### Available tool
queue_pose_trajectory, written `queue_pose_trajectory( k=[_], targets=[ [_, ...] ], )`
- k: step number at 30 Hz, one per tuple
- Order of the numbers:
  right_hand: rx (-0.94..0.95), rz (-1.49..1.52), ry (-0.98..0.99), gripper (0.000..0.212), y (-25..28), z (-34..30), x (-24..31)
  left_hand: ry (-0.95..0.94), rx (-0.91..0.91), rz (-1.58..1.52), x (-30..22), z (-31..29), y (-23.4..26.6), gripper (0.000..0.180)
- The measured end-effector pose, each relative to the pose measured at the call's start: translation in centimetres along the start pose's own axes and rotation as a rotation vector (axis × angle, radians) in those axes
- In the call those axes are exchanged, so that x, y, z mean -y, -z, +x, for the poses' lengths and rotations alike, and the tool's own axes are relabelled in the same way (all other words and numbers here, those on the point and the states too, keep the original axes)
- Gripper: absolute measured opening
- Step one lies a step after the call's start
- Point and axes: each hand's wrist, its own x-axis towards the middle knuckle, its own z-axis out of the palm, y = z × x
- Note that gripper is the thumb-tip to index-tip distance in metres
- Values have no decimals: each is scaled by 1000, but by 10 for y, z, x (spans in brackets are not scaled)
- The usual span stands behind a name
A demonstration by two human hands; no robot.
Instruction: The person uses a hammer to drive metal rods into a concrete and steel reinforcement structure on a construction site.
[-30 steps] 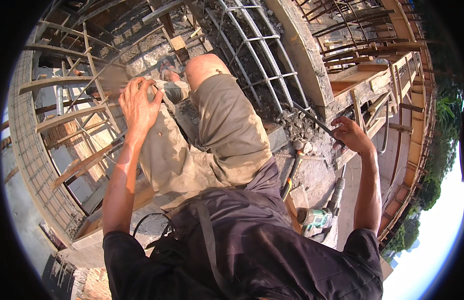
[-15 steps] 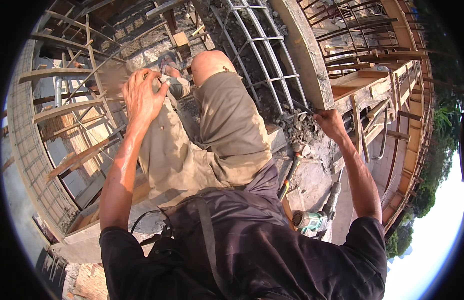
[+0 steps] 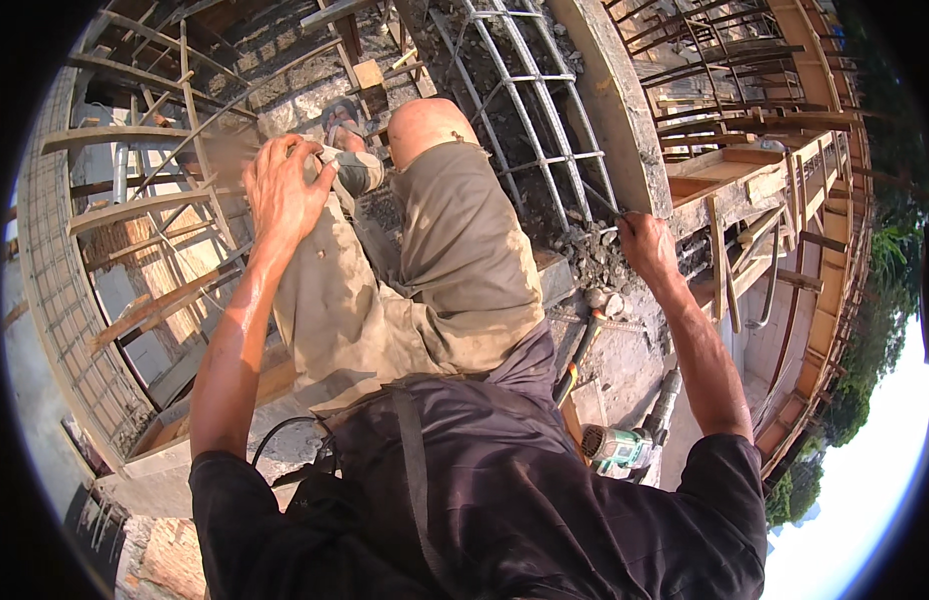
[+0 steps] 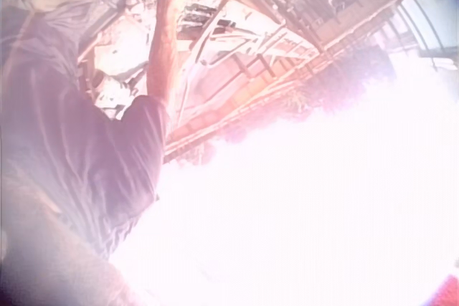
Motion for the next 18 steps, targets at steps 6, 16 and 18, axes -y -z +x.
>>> queue_pose_trajectory(
  k=[6, 16, 18],
  targets=[
    [196, 91, 3, 29, -5, 28, -14, 12, -8, 3, 0, 1, 1, 34],
    [121, -9, -165, 24, 87, -14, -13, 6, -25, -1, 1, -1, -3, 33],
    [111, -38, -157, 24, 81, -16, -2, 4, -21, 5, 2, 0, -3, 33]
  ],
)
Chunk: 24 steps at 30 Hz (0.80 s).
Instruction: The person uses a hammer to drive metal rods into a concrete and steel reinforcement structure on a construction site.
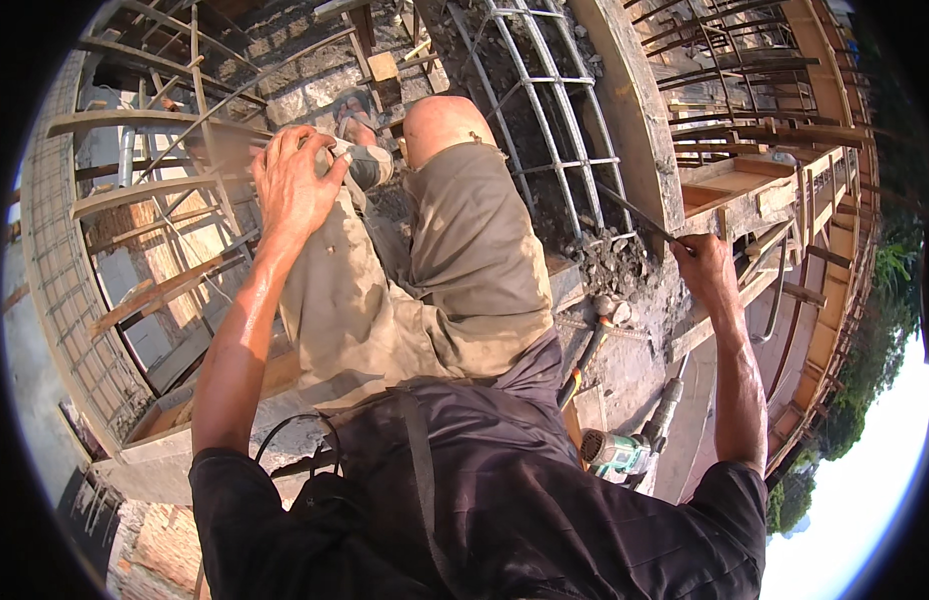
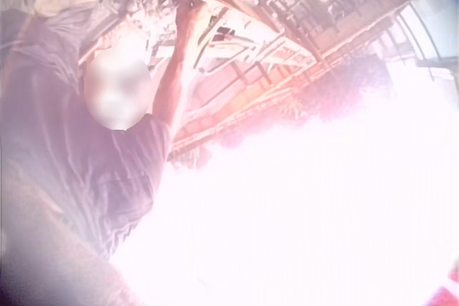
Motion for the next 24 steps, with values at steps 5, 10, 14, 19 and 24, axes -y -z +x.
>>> queue_pose_trajectory(
  k=[5, 10, 14, 19, 24],
  targets=[
    [-49, 70, 83, 26, -56, 28, -3, -11, 0, 4, -4, 4, 0, 33],
    [104, 262, -20, 30, -64, 21, -24, 10, 24, 1, -3, 1, 1, 34],
    [54, 480, -125, 38, -101, 20, -65, -15, 19, -9, -4, 2, -1, 34],
    [-147, 500, -72, 33, -97, 17, -25, 0, 49, 22, -7, -1, 8, 35],
    [-105, 341, 117, 27, -130, 51, -21, -23, 56, 9, -16, 6, 6, 34]
  ],
)
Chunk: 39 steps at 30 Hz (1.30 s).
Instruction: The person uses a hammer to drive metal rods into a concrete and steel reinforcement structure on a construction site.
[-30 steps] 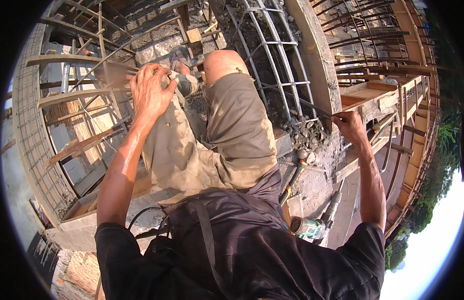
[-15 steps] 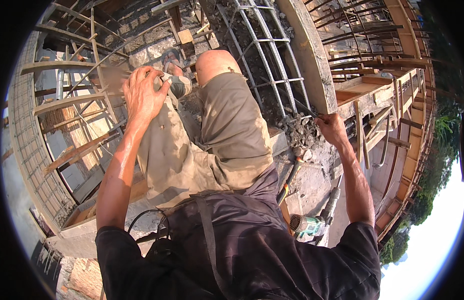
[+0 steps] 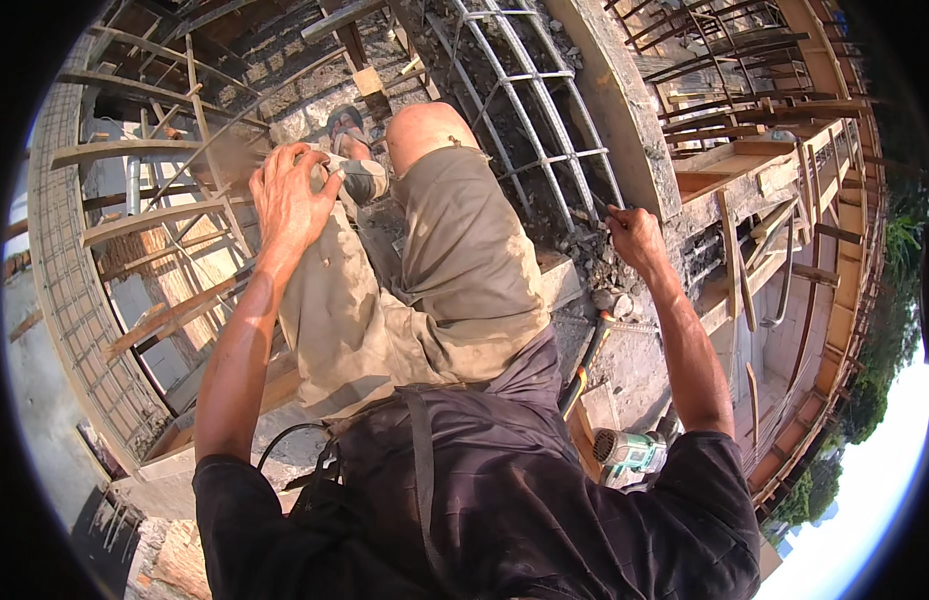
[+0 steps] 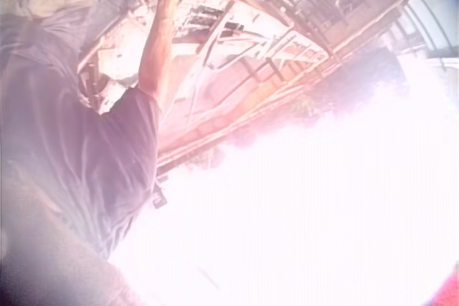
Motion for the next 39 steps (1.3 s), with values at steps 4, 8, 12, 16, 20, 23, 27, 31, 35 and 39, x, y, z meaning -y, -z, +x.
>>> queue_pose_trajectory(
  k=[4, 8, 12, 16, 20, 23, 27, 31, 35, 39],
  targets=[
    [289, -14, -70, 31, 39, 14, 6, 3, 14, 12, 3, -3, 2, 34],
    [377, 99, -144, 31, 74, 22, -13, -3, -13, 18, 6, -3, -5, 33],
    [172, 203, -182, 33, 75, -6, -6, 13, -19, 34, 12, -7, -5, 34],
    [-50, 173, -220, 35, 30, -18, 9, 28, 44, 5, 6, -3, 0, 35],
    [22, 137, -158, 33, -2, -5, 2, 13, 32, 7, -1, 1, -1, 35],
    [237, 10, -121, 33, 31, 9, 11, 5, -18, 43, 6, -2, -5, 33],
    [335, 24, -80, 30, 66, 24, -4, -4, 11, 9, 2, 0, -5, 34],
    [225, 125, -225, 30, 84, 2, 23, 6, 2, 1, 4, -2, -5, 36],
    [5, 182, -171, 35, 34, -2, 2, -3, 29, 7, -1, 1, -1, 35],
    [122, 74, -109, 34, 8, 27, 10, -4, 45, -3, -4, 3, -1, 36]
  ],
)
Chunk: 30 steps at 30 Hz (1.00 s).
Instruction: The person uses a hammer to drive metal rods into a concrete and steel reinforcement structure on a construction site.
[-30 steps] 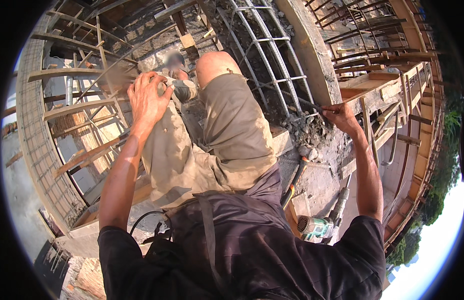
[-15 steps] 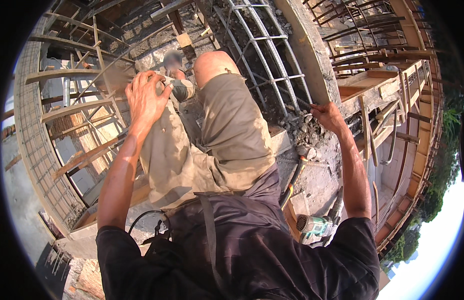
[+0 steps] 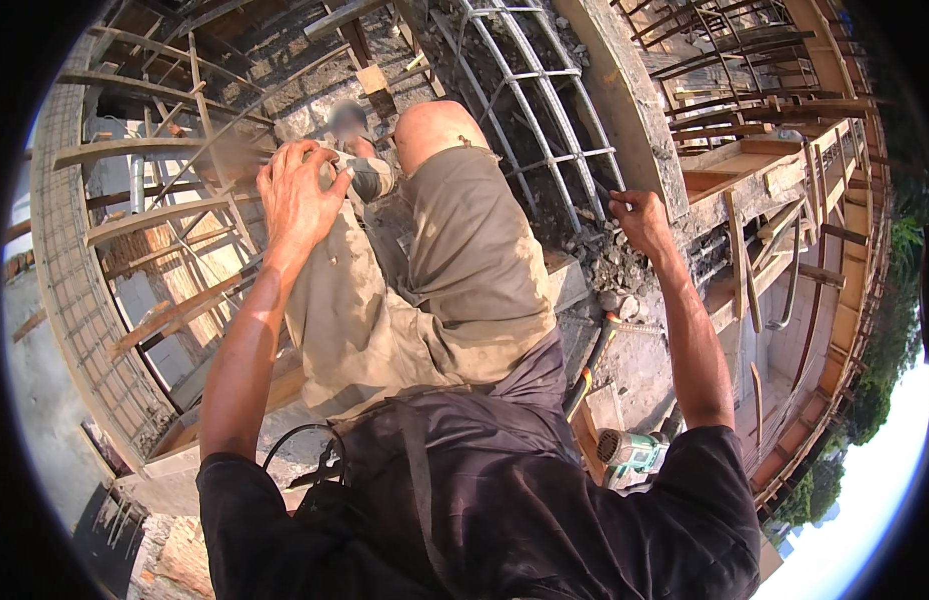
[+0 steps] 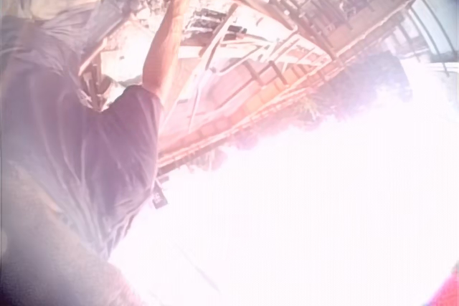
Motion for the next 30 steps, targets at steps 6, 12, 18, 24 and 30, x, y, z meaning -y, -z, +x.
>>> queue_pose_trajectory(
  k=[6, 12, 18, 24, 30],
  targets=[
    [323, -108, -200, 28, 70, 5, 14, 9, 3, -22, 1, 1, -6, 37],
    [99, -39, -106, 27, 70, -28, 5, 30, 6, 3, 5, -4, -1, 37],
    [-175, 46, -24, 30, -5, -23, -1, 5, 13, 3, -1, 0, -1, 37],
    [180, -116, -59, 32, 17, -2, 15, 10, 3, 26, 3, -2, -2, 37],
    [206, -114, -79, 31, 93, -15, 25, 27, -12, 22, 5, -5, -3, 37]
  ],
)
